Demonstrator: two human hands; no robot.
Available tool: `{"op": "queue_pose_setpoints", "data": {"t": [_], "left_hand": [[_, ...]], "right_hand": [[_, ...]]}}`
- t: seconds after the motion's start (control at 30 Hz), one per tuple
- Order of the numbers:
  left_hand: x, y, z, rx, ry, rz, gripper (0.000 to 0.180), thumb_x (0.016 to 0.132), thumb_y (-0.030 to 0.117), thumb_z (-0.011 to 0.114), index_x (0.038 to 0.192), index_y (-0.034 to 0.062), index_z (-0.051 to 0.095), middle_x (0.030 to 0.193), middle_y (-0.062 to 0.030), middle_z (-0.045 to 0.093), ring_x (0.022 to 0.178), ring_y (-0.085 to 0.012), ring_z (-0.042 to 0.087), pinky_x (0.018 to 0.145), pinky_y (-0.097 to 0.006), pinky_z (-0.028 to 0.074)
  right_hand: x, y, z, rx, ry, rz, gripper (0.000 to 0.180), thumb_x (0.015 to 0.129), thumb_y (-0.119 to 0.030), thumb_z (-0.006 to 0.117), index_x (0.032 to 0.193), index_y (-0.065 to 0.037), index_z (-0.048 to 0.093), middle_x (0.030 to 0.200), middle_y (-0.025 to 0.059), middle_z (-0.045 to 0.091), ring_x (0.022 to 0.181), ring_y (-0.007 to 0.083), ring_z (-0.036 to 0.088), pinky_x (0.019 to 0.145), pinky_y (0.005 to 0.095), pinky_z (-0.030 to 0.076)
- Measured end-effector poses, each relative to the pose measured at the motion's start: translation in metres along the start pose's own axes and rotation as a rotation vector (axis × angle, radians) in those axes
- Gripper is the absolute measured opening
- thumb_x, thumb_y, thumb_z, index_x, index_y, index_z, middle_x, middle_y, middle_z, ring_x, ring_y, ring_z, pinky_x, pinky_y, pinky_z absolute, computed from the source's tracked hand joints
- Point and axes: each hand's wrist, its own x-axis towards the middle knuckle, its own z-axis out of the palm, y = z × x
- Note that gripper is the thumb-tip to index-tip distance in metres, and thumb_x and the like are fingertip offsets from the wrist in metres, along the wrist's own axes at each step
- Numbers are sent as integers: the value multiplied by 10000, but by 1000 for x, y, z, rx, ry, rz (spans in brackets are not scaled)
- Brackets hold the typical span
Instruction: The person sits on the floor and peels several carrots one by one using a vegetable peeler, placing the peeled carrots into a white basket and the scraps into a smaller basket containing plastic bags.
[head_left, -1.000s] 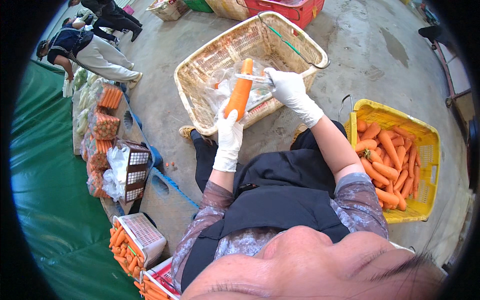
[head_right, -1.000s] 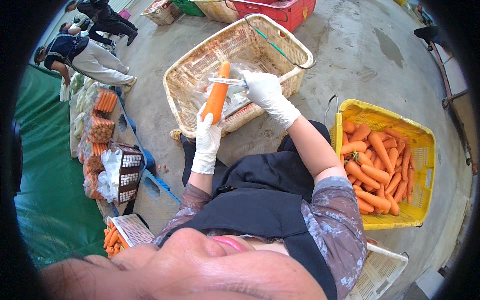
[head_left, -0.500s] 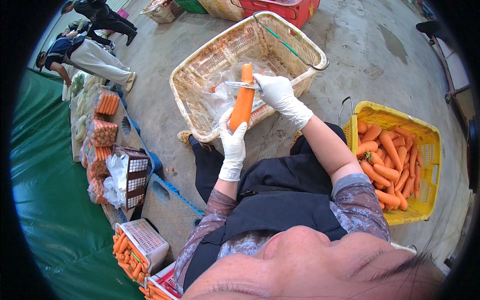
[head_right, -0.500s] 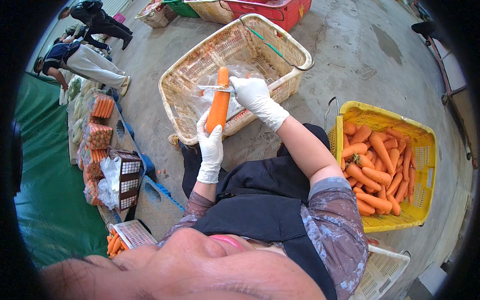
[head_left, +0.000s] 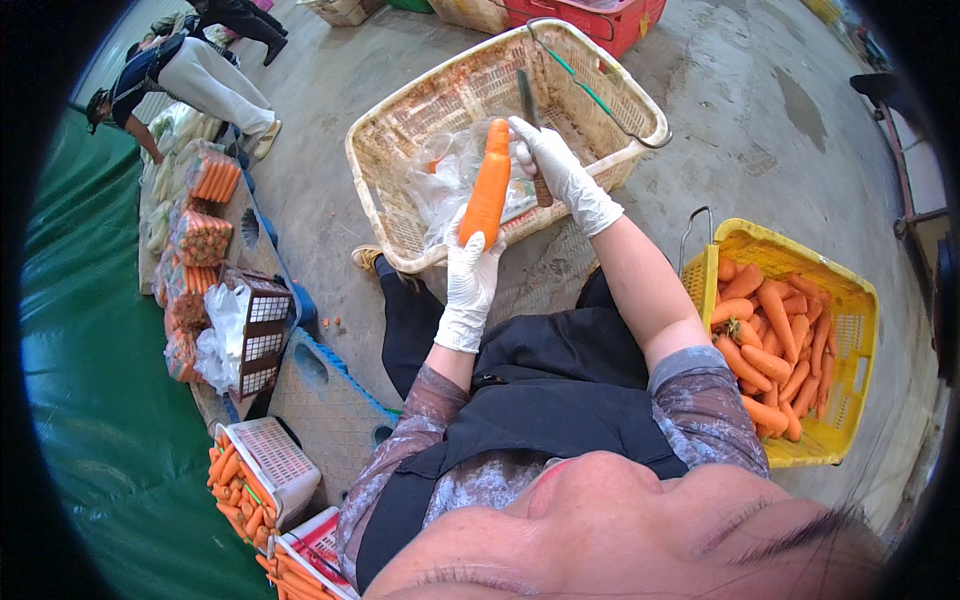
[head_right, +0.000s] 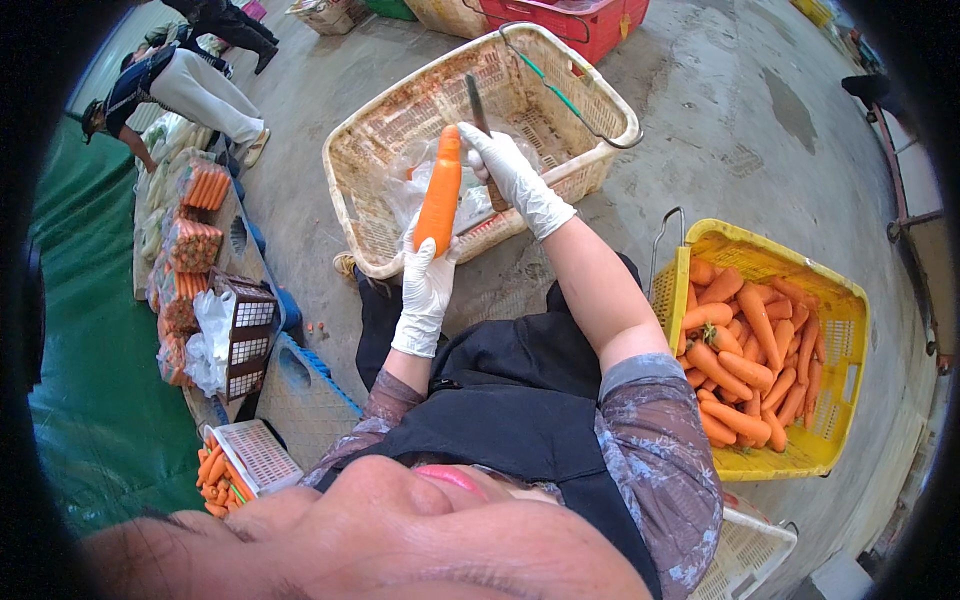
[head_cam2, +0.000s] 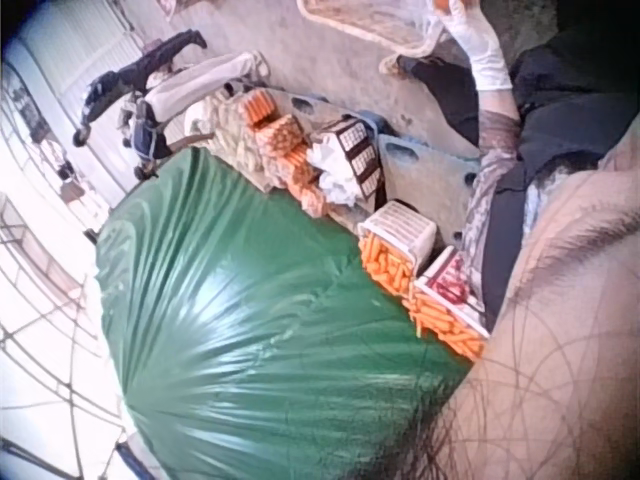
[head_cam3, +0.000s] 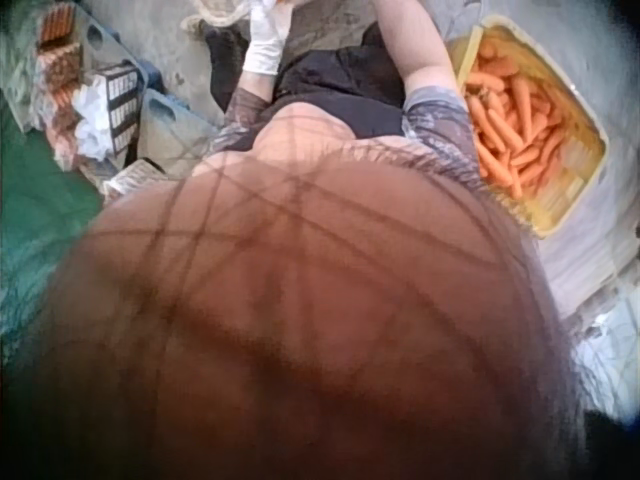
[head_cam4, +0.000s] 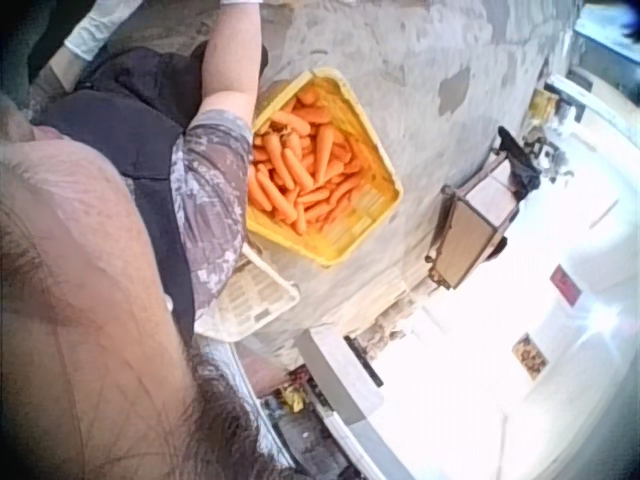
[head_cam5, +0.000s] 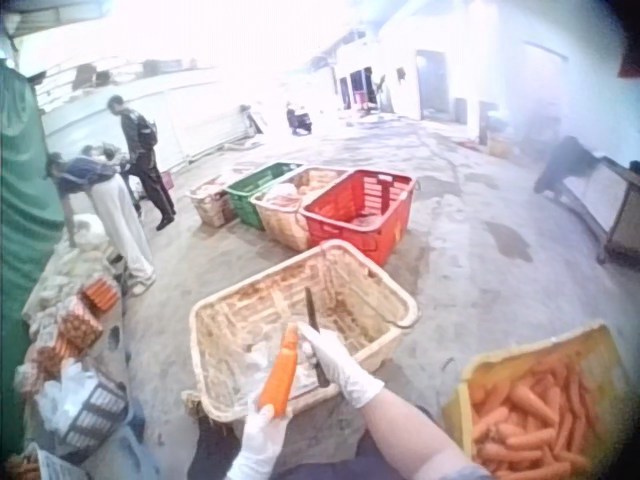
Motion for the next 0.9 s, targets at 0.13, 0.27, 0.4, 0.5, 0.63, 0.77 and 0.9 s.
{"op": "queue_pose_setpoints", "data": {"t": [0.13, 0.27, 0.4, 0.5, 0.63, 0.77, 0.9], "left_hand": [[3, 5, -20, 513, 30, 288, 579, 812, -78, 620, 1327, 88, 414, 1296, -69, 456, 1176, -194, 482, 1013, -342, 403], [1, 21, -16, 596, 70, 397, 628, 733, -122, 660, 1286, 78, 439, 1276, -84, 474, 1182, -199, 475, 1034, -339, 376], [4, 44, -9, 895, 60, 696, 628, 690, -104, 717, 1238, 50, 452, 1224, -96, 509, 1127, -206, 522, 1005, -347, 409], [9, 49, 6, 849, 22, 669, 617, 676, -82, 754, 1223, 27, 490, 1158, -66, 544, 1068, -163, 554, 955, -315, 450], [6, 44, -4, 887, 97, 630, 621, 655, -49, 782, 1218, 32, 531, 1120, -36, 551, 952, -108, 545, 833, -271, 479], [-4, 43, -4, 1038, 114, 662, 598, 690, 9, 773, 1235, 38, 530, 1127, -24, 551, 954, -113, 546, 833, -267, 477], [-6, 37, 15, 497, 3, 329, 526, 791, 88, 710, 1268, 48, 493, 1152, -54, 559, 1047, -178, 569, 883, -311, 511]], "right_hand": [[-15, -5, 23, -123, -13, -84, 247, 900, -327, 617, 894, -79, 612, 623, -45, 491, 484, 49, 389, 471, 210, 324], [-12, -8, 8, -35, -178, -263, 400, 858, -263, 663, 1197, -57, 607, 791, -23, 604, 535, 45, 435, 493, 197, 382], [-17, -11, 11, -294, 108, -237, 434, 829, -320, 697, 1186, -93, 599, 977, -12, 655, 686, 43, 525, 554, 202, 420], [-10, -1, -7, -252, 145, -132, 385, 814, -313, 720, 1116, -93, 625, 893, 14, 664, 578, 70, 517, 485, 218, 410], [-14, 20, -8, -328, 68, -288, 286, 820, -226, 711, 1052, -68, 658, 791, -1, 648, 592, 84, 549, 503, 245, 443], [-53, 19, 5, -934, 41, -939, 212, 779, -76, 646, 971, -159, 681, 762, 87, 648, 639, 247, 629, 589, 332, 503], [-89, 11, 16, -1185, -25, -1074, 222, 735, -157, 665, 954, -187, 643, 760, 57, 660, 687, 251, 655, 588, 373, 511]]}}
